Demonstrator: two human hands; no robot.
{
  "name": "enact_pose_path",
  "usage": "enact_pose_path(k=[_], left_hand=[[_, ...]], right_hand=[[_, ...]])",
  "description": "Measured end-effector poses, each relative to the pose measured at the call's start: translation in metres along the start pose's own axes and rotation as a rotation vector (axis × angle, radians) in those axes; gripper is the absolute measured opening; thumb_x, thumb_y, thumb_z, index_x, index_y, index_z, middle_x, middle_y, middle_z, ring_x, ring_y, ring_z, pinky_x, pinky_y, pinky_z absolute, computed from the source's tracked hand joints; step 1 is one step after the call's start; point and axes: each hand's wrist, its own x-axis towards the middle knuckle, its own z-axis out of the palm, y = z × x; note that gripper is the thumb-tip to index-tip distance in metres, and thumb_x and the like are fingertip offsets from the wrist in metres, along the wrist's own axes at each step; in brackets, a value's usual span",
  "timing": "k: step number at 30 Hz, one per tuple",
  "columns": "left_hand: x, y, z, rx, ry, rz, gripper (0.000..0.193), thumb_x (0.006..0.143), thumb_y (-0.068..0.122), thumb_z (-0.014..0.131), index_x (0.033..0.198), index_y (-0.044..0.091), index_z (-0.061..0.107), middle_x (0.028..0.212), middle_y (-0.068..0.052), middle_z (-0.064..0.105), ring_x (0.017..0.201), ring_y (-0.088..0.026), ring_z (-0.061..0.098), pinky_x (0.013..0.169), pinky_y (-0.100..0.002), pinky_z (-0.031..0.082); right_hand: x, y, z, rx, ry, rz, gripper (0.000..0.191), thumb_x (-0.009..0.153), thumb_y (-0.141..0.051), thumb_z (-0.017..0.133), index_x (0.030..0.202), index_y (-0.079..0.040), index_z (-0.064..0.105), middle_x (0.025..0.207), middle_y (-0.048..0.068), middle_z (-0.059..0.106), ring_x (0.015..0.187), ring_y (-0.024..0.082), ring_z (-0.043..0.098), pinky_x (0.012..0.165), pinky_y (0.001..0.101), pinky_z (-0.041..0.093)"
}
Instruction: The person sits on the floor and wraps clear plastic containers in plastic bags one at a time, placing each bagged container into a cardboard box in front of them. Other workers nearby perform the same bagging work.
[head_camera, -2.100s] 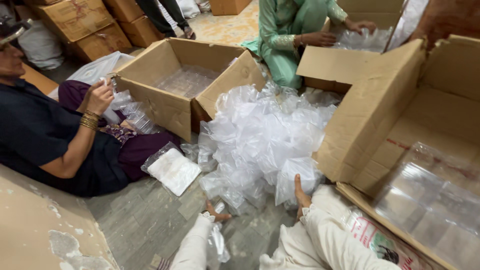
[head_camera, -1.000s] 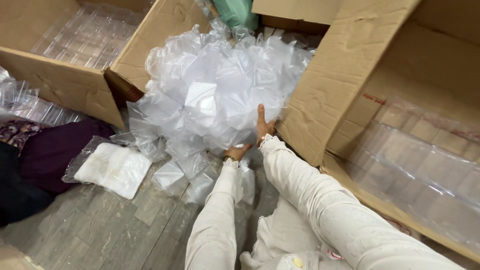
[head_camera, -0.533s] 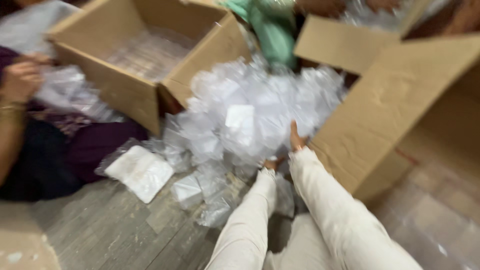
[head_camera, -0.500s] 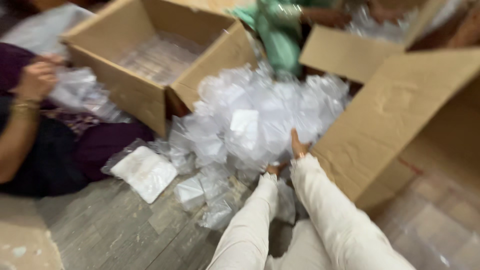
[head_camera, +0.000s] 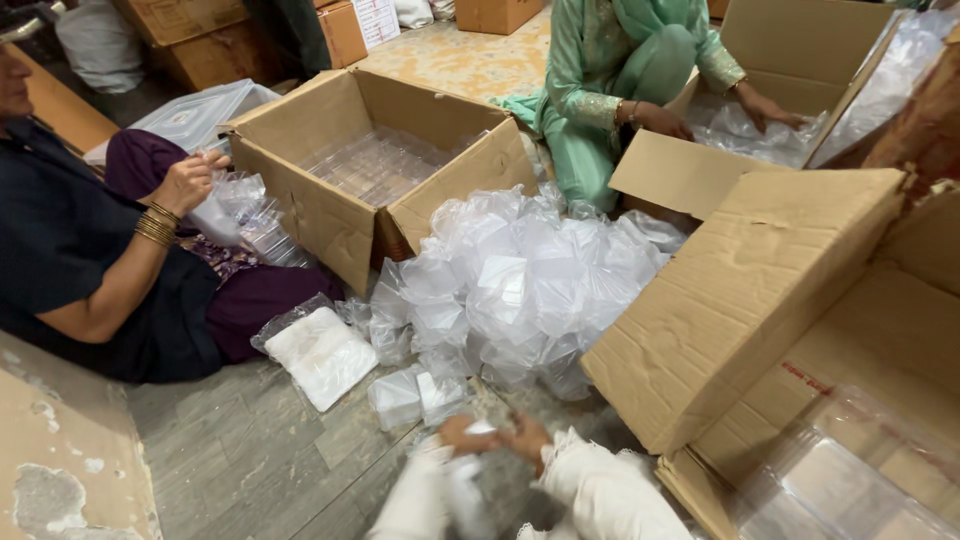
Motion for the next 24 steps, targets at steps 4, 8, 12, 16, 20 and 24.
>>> enact_pose_path(k=[4,8,12,16,20,24], left_hand=[[-0.020,0.031,-0.092,0.125,0.135,0.185,0.049,0.090,0.038,0.069,0.124,0.003,0.064,0.108,-0.017,0.073,0.095,-0.031,0.070,0.082,-0.044,0.057],[0.031,-0.002,-0.159,0.737,0.329,0.059,0.061,0.082,0.046,0.077,0.121,0.001,0.064,0.109,-0.019,0.073,0.098,-0.032,0.071,0.085,-0.043,0.057],[0.080,-0.048,-0.163,1.368,0.346,-0.057,0.074,0.074,0.054,0.085,0.119,-0.001,0.065,0.111,-0.021,0.073,0.101,-0.034,0.071,0.087,-0.043,0.057],[0.128,-0.067,-0.113,1.677,0.358,-0.028,0.087,0.066,0.062,0.093,0.117,-0.003,0.066,0.112,-0.023,0.073,0.104,-0.035,0.072,0.089,-0.043,0.057],[0.164,-0.074,-0.062,1.576,0.458,-0.046,0.084,0.068,0.054,0.091,0.124,-0.001,0.060,0.114,-0.023,0.071,0.106,-0.037,0.070,0.091,-0.044,0.055],[0.165,-0.074,-0.046,1.536,0.482,-0.036,0.083,0.070,0.045,0.090,0.130,0.001,0.054,0.117,-0.023,0.069,0.109,-0.039,0.067,0.093,-0.045,0.054]], right_hand=[[-0.037,0.029,0.016,-0.552,-0.251,-0.016,0.071,0.077,-0.045,0.082,0.134,-0.006,0.061,0.131,0.020,0.066,0.124,0.035,0.062,0.106,0.0400,0.048],[-0.040,0.037,0.009,-0.685,-0.421,0.043,0.082,0.082,-0.044,0.079,0.146,-0.005,0.048,0.135,0.023,0.062,0.126,0.038,0.061,0.105,0.0414,0.049],[-0.034,0.032,0.018,-0.708,-0.345,0.169,0.122,0.081,-0.049,0.088,0.160,-0.004,0.006,0.137,0.032,0.053,0.128,0.043,0.055,0.109,0.0419,0.046],[-0.025,0.019,0.027,-0.519,-0.160,0.064,0.132,0.077,-0.043,0.088,0.159,-0.007,-0.008,0.134,0.034,0.055,0.123,0.045,0.059,0.107,0.0411,0.048],[-0.011,0.004,0.011,-0.426,-0.009,0.049,0.118,0.078,-0.038,0.081,0.162,-0.011,0.002,0.129,0.030,0.063,0.120,0.043,0.063,0.105,0.0424,0.050],[-0.011,0.005,-0.009,-0.516,0.069,0.026,0.105,0.079,-0.035,0.084,0.157,-0.009,0.018,0.131,0.031,0.059,0.122,0.044,0.060,0.106,0.0439,0.049]])
